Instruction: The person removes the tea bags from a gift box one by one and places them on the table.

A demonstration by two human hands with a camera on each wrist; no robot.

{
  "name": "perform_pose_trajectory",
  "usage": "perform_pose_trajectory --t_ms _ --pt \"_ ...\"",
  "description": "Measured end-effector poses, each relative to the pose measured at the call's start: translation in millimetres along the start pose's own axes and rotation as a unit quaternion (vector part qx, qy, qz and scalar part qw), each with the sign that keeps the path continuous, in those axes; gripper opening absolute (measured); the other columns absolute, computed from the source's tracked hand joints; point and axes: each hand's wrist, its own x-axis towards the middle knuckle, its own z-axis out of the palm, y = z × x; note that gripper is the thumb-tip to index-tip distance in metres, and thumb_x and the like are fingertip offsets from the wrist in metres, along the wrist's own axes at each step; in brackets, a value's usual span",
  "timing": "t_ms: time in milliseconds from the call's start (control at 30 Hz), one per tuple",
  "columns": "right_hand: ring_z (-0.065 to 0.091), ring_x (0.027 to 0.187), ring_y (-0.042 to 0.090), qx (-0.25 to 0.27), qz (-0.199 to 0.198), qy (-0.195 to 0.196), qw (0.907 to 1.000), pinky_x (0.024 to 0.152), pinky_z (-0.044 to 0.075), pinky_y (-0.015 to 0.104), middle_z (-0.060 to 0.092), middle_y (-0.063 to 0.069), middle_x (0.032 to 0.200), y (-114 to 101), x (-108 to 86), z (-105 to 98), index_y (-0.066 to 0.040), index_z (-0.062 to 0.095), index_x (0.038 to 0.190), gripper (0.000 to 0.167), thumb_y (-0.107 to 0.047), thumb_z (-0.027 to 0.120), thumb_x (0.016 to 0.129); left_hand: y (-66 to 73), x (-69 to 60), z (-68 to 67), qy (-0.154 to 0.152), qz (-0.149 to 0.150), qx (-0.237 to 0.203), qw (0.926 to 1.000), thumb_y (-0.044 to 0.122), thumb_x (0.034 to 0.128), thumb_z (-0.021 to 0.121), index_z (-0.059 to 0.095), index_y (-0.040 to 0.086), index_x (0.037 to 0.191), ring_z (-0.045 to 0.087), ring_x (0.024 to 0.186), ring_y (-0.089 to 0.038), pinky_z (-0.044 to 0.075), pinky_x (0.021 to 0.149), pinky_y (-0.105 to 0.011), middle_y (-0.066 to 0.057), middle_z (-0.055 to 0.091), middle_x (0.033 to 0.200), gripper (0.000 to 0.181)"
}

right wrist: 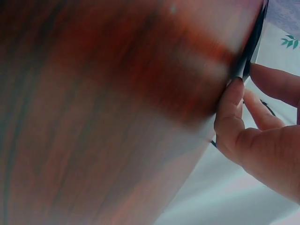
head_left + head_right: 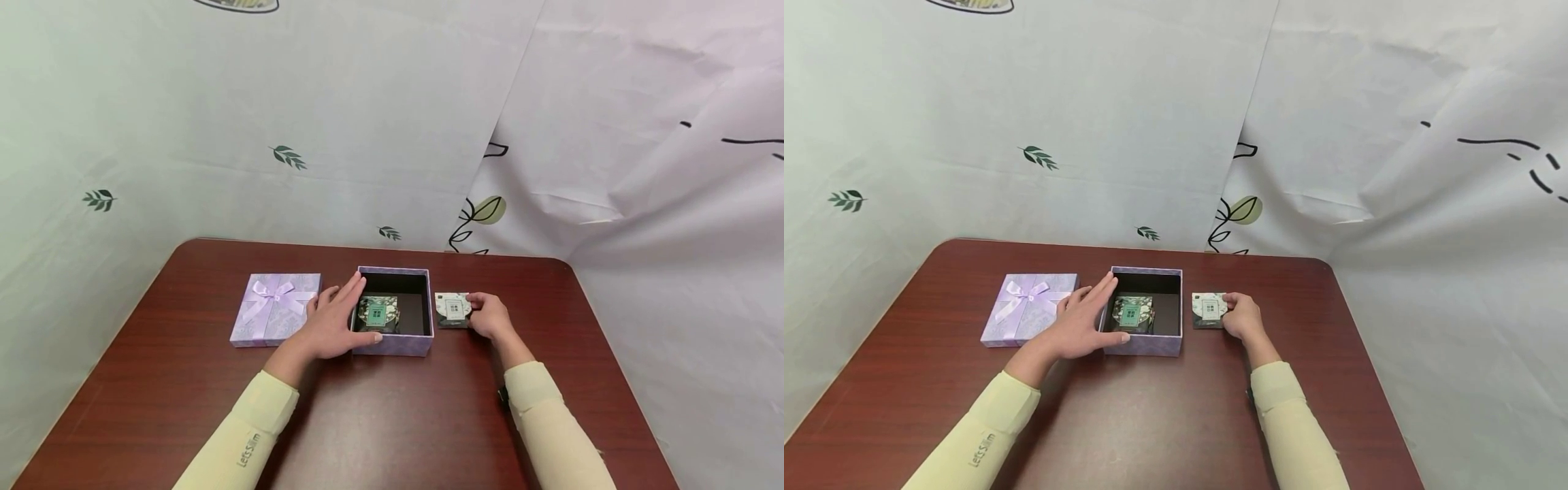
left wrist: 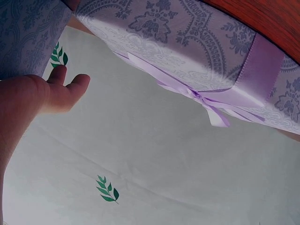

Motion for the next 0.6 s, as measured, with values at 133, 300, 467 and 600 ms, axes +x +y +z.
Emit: perform_pose_trajectory --t_ms 133,300,467,600 --pt "0.050 0.109 0.033 0.000 -0.001 0.004 1.0000 0.082 0.043 0.041 0.058 0.020 0.123 -0.2 -0.3 -0.6 0.000 0.061 0.132 0.051 0.013 0.057 0.083 -0.3 0.1 0.1 0.002 0.001 0.000 1.0000 0.075 0.0782 0.065 0.012 0.024 0.163 0.014 0.144 -0.041 0.006 0.104 -0.068 0.011 0.002 0.166 0.112" --pt "0.051 0.109 0.033 -0.002 -0.001 0.008 1.0000 0.082 0.045 0.041 0.059 0.020 0.122 -0.5 -2.1 -1.1 0.000 0.062 0.131 0.049 0.012 0.057 0.083 0.3 0.3 -0.2 0.001 0.002 -0.001 1.0000 0.074 0.0783 0.066 0.012 0.024 0.163 0.015 0.144 -0.042 0.007 0.104 -0.068 0.011 0.002 0.166 0.112" --pt "0.050 0.111 0.034 -0.002 0.001 0.013 0.9999 0.083 0.044 0.041 0.058 0.020 0.123 -1.3 -3.7 -1.7 0.000 0.061 0.132 0.050 0.011 0.059 0.083 0.8 0.1 -0.5 0.000 0.000 -0.001 1.0000 0.075 0.0781 0.066 0.012 0.024 0.163 0.014 0.144 -0.042 0.006 0.104 -0.068 0.011 0.001 0.166 0.112" --pt "0.050 0.112 0.034 0.002 0.002 0.021 0.9998 0.084 0.043 0.041 0.058 0.020 0.123 -2.2 -4.7 -1.7 0.001 0.060 0.133 0.052 0.010 0.060 0.082 1.1 -0.2 -0.7 -0.002 -0.003 -0.002 1.0000 0.074 0.0780 0.066 0.013 0.024 0.163 0.014 0.144 -0.043 0.006 0.104 -0.068 0.011 0.001 0.166 0.112"
